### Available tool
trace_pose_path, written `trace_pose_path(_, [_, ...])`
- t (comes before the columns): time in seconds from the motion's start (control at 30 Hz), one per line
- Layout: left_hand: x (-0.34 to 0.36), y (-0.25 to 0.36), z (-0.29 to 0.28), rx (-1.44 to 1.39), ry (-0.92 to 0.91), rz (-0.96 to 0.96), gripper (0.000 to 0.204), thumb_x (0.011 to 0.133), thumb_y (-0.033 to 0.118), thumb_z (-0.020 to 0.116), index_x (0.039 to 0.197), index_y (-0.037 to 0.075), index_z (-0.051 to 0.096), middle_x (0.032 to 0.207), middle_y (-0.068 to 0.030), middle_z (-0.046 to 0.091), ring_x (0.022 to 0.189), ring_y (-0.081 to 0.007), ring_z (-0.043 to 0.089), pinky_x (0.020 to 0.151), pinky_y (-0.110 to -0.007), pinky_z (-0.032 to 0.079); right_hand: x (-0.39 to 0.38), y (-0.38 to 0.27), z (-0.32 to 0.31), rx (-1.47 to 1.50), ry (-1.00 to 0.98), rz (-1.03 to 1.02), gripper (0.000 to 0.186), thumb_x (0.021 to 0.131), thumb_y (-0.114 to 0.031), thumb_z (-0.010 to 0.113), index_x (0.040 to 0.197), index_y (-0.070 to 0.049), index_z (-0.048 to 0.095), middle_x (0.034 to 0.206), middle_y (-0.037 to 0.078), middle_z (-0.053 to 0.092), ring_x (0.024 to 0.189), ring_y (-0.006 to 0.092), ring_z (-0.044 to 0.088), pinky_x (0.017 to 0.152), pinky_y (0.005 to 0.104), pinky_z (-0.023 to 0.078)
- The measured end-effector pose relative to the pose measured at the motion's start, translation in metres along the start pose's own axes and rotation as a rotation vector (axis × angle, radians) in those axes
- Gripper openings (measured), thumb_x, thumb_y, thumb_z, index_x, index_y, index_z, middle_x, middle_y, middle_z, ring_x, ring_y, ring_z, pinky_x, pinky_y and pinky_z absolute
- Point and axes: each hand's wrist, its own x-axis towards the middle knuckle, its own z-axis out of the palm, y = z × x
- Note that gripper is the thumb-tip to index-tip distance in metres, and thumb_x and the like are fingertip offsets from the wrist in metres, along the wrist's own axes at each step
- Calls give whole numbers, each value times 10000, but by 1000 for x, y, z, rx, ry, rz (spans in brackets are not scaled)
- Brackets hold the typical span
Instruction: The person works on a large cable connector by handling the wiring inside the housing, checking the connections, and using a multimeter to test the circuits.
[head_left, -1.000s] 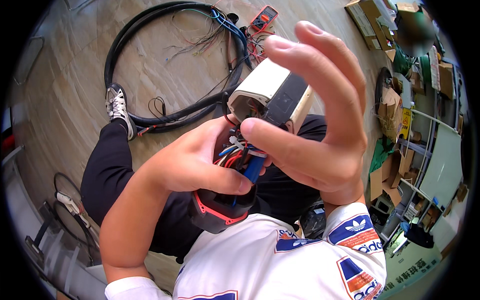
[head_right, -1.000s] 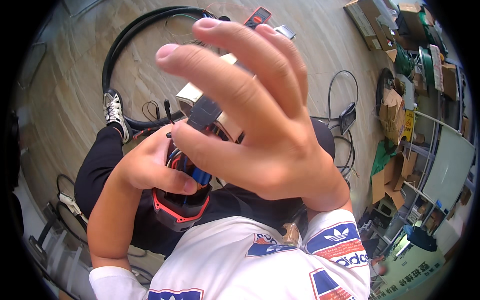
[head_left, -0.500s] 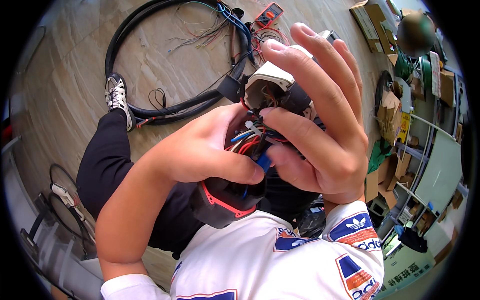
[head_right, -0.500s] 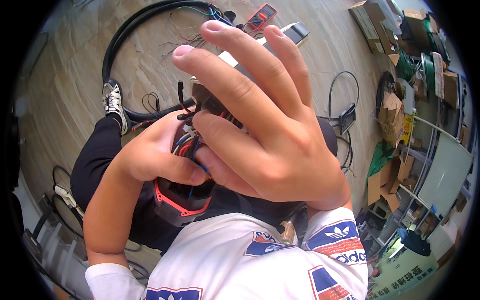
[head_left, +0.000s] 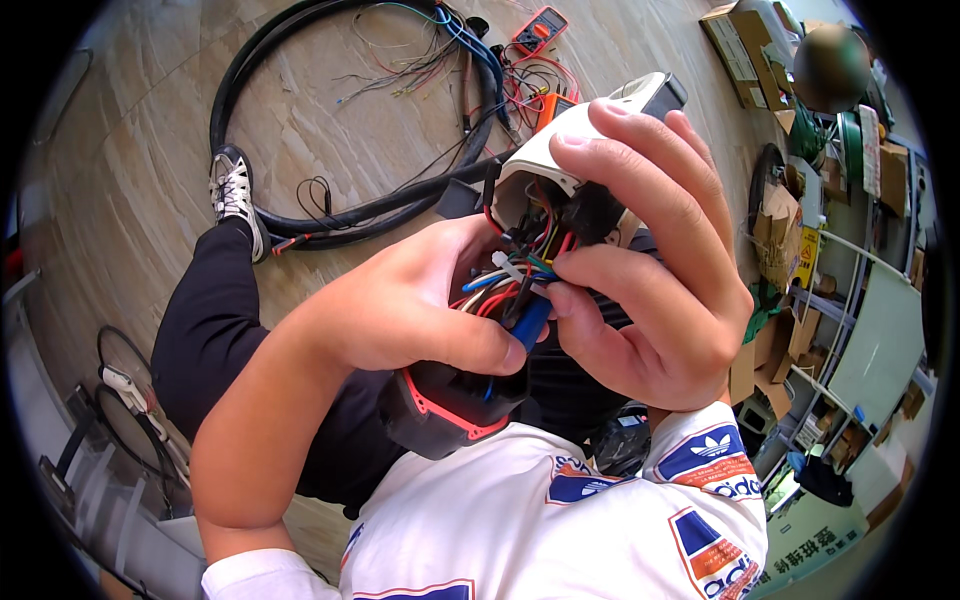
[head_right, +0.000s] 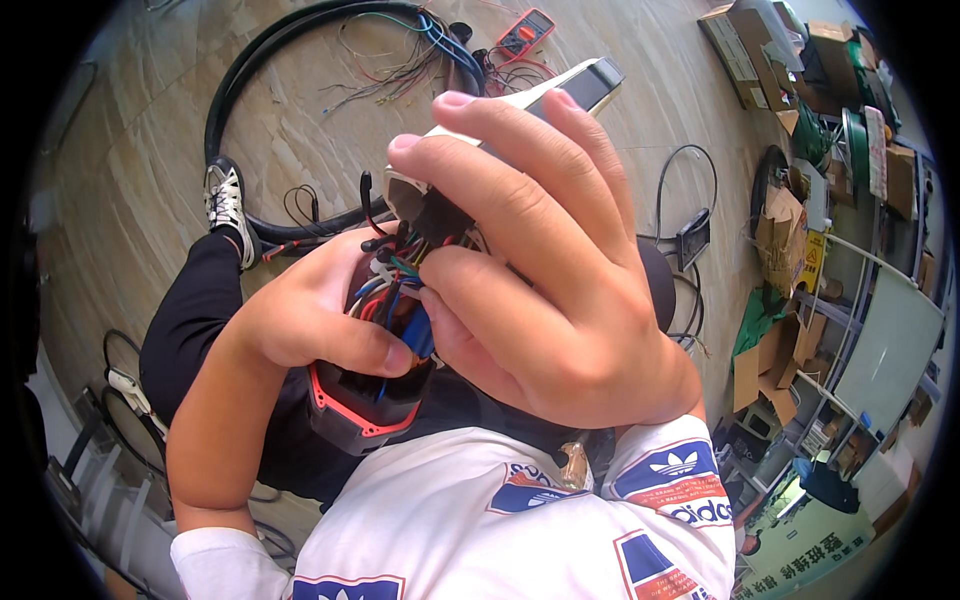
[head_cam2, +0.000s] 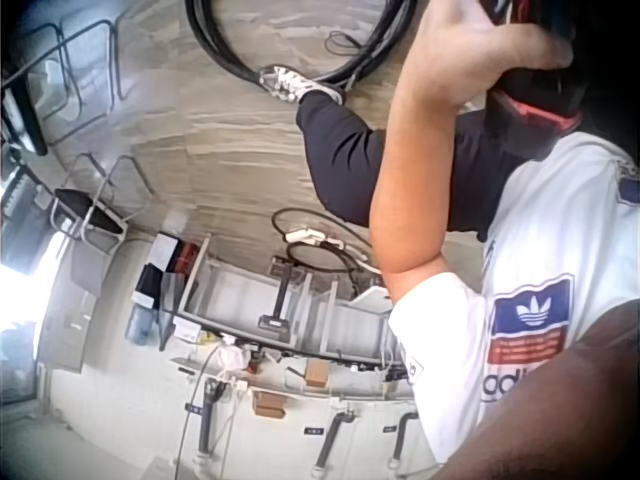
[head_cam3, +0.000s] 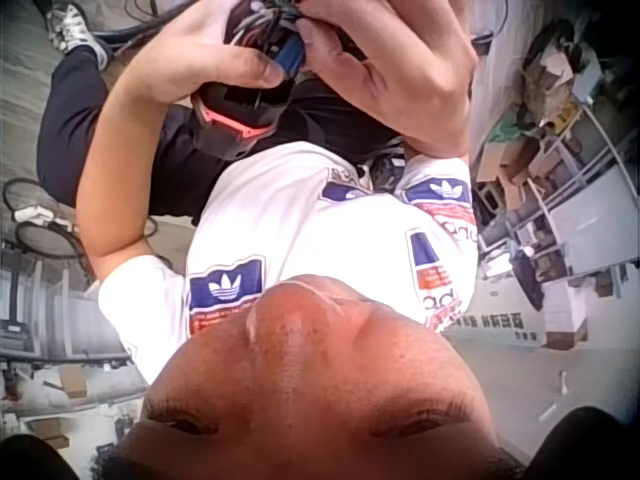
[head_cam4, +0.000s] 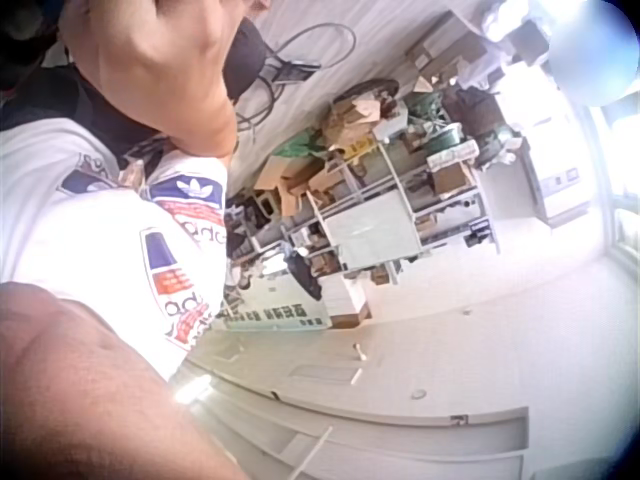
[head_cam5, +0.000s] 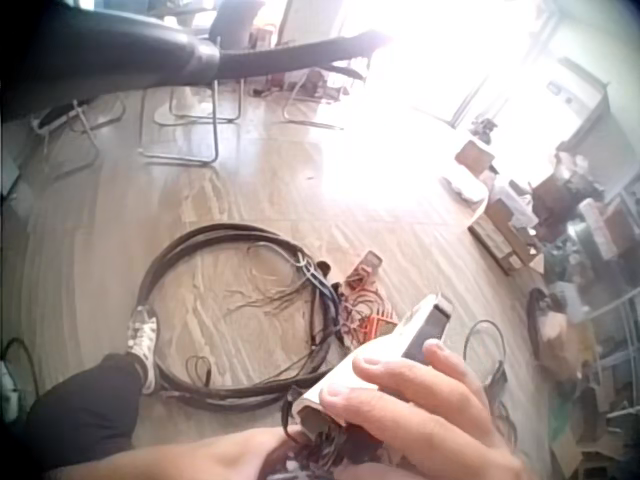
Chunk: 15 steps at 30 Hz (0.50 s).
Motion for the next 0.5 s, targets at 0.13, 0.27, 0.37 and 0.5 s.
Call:
trace_pose_path(0.13, [-3,-1,0,-45,-22,-12,744,705,103,787,1375,-28,491,1206,-76,622,1104,-150,567,1003,-318,447,-2,7,-2,134,-11,-22,166,705,-143,784,823,-54,708,1272,241,666,1253,467,598,1097,555,415])
trace_pose_path(0.27, [-4,-11,-1,-107,-26,14,728,712,103,787,1366,-28,493,1194,-83,629,1097,-160,581,988,-324,464,-3,10,-1,194,-17,-36,186,697,-120,778,876,-78,751,1284,242,656,1230,469,605,1068,539,451])
trace_pose_path(0.37, [-3,-7,0,-93,-15,-24,709,714,100,785,1348,-29,496,1156,-84,635,1060,-160,595,946,-323,488,-4,9,-4,94,-32,-76,201,695,-85,757,895,-89,766,1278,222,659,1209,451,618,1032,521,490])
trace_pose_path(0.5, [1,-6,0,-8,-27,7,686,719,109,783,1331,-29,505,1122,-81,638,1026,-155,604,913,-318,503,2,-2,11,22,53,-20,231,684,-77,736,912,-90,769,1256,176,677,1178,402,643,1002,478,524])
